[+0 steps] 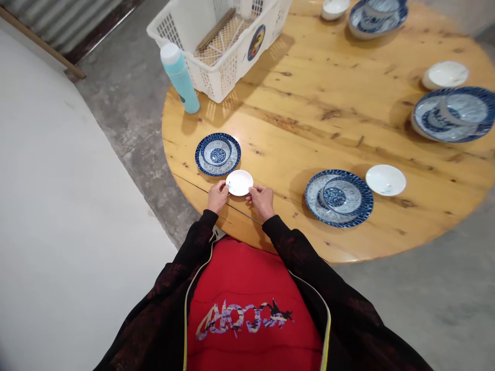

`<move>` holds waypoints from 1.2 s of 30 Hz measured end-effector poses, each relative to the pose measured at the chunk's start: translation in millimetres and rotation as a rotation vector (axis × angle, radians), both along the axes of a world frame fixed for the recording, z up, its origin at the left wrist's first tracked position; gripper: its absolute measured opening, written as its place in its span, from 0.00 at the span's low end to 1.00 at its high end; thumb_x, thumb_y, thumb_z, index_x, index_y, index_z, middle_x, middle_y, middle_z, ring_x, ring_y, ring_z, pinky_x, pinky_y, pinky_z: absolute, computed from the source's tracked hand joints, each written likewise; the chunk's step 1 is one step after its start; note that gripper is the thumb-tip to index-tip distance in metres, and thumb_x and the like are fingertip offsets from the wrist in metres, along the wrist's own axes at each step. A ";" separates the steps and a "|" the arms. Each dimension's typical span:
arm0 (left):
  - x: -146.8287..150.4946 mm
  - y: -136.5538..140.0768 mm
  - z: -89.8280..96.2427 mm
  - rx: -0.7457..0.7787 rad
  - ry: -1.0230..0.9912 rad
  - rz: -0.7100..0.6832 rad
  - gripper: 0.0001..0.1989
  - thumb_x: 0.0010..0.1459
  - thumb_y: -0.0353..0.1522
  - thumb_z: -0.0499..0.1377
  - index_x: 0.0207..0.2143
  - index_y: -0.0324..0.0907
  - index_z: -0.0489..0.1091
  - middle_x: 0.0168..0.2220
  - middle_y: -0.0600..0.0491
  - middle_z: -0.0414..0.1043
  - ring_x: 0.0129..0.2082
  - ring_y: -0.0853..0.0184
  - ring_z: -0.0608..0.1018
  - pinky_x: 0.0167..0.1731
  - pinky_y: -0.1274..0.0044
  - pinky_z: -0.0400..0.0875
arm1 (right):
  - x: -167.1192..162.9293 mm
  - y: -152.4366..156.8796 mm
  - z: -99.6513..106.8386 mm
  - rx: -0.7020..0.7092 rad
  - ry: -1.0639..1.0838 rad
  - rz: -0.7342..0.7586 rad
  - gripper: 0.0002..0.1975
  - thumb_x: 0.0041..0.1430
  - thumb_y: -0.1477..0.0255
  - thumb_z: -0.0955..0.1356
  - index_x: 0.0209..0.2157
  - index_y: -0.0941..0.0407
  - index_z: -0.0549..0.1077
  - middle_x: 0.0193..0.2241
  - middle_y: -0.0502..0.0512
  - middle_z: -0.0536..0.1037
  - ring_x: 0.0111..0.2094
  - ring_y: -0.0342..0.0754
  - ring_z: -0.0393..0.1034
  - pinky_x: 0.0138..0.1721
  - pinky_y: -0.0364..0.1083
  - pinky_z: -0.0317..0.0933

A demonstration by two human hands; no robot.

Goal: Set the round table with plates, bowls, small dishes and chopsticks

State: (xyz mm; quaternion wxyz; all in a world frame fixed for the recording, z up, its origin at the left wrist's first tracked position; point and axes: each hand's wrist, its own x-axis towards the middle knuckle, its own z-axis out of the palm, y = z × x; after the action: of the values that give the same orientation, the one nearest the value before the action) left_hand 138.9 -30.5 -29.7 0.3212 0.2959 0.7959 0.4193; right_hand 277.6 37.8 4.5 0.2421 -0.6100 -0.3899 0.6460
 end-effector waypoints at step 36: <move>-18.0 -5.8 12.4 0.076 -0.124 0.032 0.15 0.56 0.40 0.60 0.41 0.39 0.72 0.30 0.52 0.77 0.30 0.64 0.81 0.39 0.69 0.81 | 13.5 8.9 -8.8 0.036 0.007 -0.009 0.08 0.63 0.74 0.69 0.28 0.58 0.70 0.22 0.49 0.75 0.18 0.37 0.66 0.17 0.35 0.56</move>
State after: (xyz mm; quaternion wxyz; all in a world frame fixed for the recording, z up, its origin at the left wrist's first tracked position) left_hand 120.9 -36.2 -17.3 0.3518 0.2684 0.7625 0.4720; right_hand 291.0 46.8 -4.3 0.2574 -0.6052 -0.3978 0.6397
